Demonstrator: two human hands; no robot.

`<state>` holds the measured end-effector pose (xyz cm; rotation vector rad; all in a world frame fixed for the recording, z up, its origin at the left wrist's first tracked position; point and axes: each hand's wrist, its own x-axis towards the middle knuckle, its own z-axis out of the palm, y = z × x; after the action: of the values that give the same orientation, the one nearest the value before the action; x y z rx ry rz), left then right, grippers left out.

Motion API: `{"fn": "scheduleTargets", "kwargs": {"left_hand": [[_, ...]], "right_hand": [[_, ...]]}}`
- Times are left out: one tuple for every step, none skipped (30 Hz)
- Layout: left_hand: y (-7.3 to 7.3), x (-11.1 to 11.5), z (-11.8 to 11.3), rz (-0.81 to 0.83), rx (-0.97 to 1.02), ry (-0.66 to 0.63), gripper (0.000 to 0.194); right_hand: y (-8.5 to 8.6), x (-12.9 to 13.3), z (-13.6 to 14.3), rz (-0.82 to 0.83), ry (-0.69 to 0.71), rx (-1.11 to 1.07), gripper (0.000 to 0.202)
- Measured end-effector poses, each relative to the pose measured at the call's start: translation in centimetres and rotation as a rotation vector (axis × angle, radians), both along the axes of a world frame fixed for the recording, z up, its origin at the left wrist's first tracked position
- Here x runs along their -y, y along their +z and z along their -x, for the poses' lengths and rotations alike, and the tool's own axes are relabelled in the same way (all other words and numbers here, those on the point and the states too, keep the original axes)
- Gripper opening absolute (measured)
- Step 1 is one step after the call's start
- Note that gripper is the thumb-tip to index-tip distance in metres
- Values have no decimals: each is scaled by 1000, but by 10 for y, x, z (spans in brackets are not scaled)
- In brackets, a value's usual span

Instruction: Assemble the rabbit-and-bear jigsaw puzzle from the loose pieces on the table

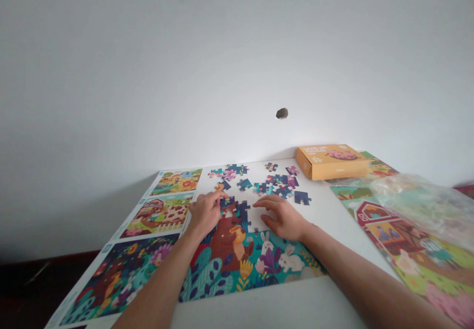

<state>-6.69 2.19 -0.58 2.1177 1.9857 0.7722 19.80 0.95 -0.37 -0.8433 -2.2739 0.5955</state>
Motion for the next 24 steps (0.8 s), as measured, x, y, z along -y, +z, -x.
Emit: {"fn": "scheduleTargets", "kwargs": {"left_hand": [[0,0,0,-13,-15,7,36],[0,1,0,-31,-26,3,33],[0,1,0,-50,-36,-16,31],[0,2,0,-66,-44,-46,32],[0,3,-1,-74,-55,-85,33],[0,3,-1,-73,-68,-124,35],[0,4,-1,-64,-80,-153,37],[0,4,-1,-50,-88,-173,38],[0,5,-2,-35,-89,-186,40],[0,5,-2,-22,-86,-197,41],[0,5,-2,-12,-81,-208,42],[0,5,-2,-7,-75,-215,43],[0,5,-2,-5,-71,-221,44],[0,4,-1,-5,-66,-226,44],[0,4,-1,-7,-62,-230,45],[-1,4,-1,-10,-57,-233,45],[0,4,-1,-10,-51,-239,45],[0,4,-1,-7,-46,-243,45],[0,4,-1,-1,-41,-247,45],[0,4,-1,5,-37,-247,45],[1,5,-1,10,-34,-245,45],[1,5,-1,11,-31,-245,44],[2,5,-1,7,-28,-245,43],[2,6,-2,0,-26,-245,42]], "right_hand": [[0,0,0,0,1,0,40],[1,0,0,1,2,-1,40],[1,0,0,2,3,-1,40],[2,1,0,2,4,0,40],[3,1,0,2,3,1,39],[3,1,0,1,3,1,39],[4,1,0,-1,1,2,39],[4,1,-1,-3,2,3,39],[4,1,-1,-3,3,4,39],[4,1,0,-4,4,3,39],[4,1,0,-4,7,3,39],[4,1,0,-3,9,3,39],[4,1,0,-2,11,2,39],[4,1,0,-2,12,1,39],[4,1,0,-2,13,1,39],[4,1,0,-2,14,0,40],[3,1,0,-1,14,-1,40],[3,1,0,-1,14,-2,40],[3,1,0,-1,14,-2,40],[3,1,0,-1,13,-2,40],[3,1,0,-1,12,-2,40],[3,1,0,-1,11,-1,40],[3,1,0,0,10,1,39],[3,1,-1,0,9,2,39]]}}
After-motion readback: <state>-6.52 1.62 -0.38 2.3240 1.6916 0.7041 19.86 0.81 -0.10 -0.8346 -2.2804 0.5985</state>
